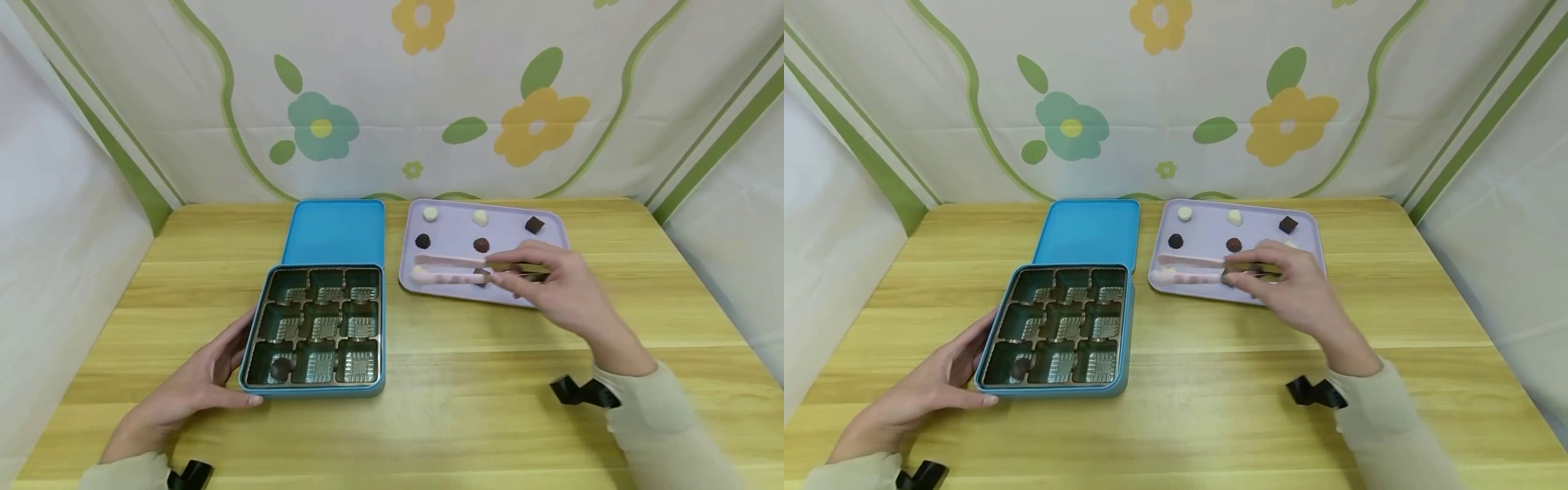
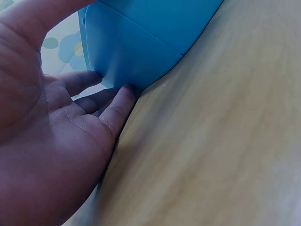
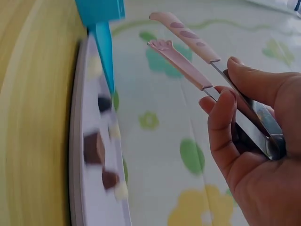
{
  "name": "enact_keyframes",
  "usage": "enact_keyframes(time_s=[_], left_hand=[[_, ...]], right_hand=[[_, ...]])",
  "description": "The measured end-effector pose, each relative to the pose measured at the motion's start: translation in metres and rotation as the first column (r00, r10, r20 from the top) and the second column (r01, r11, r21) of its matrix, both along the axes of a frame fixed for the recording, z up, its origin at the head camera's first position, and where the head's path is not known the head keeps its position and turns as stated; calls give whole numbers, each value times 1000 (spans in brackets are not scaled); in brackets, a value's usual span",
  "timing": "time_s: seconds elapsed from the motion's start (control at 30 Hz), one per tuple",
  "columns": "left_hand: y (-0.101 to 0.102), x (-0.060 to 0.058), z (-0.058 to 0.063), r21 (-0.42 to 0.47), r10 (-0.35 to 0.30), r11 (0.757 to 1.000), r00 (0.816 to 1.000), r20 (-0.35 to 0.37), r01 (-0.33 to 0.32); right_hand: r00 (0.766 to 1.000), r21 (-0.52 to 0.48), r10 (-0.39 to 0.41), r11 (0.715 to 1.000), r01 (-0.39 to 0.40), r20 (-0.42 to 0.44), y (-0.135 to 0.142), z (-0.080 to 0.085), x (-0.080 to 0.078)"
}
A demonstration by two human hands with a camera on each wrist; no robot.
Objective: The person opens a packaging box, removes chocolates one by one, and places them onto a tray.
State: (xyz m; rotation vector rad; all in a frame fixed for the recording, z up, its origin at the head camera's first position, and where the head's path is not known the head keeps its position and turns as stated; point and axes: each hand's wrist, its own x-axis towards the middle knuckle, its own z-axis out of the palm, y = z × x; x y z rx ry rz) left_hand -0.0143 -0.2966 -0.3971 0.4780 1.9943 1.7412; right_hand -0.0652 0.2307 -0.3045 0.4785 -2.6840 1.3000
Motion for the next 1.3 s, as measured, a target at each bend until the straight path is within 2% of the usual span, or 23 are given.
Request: enact_keyframes(time_s=[0.13,0.23,0.53,1.03,1.3], left_hand=[[0,-1,1,4,-3,1000,1000,4,3],[1,0,1,9,6,1000,1000,26,-6],[0,1,0,21,7,1000,1000,11,-7],[1,3,0,25,16,1000,1000,9,-16],[0,3,-1,20,15,1000,1000,13,-15]], right_hand=[[993,-39,120,992,-121,-12,-33,0,-4],[984,-81,177,981,-176,7,-53,0,-6],[930,-161,368,918,-363,0,-100,-4,-11],[863,-151,502,851,-503,-47,-151,-9,-16],[836,-48,548,835,-548,-15,-170,-8,-15]])
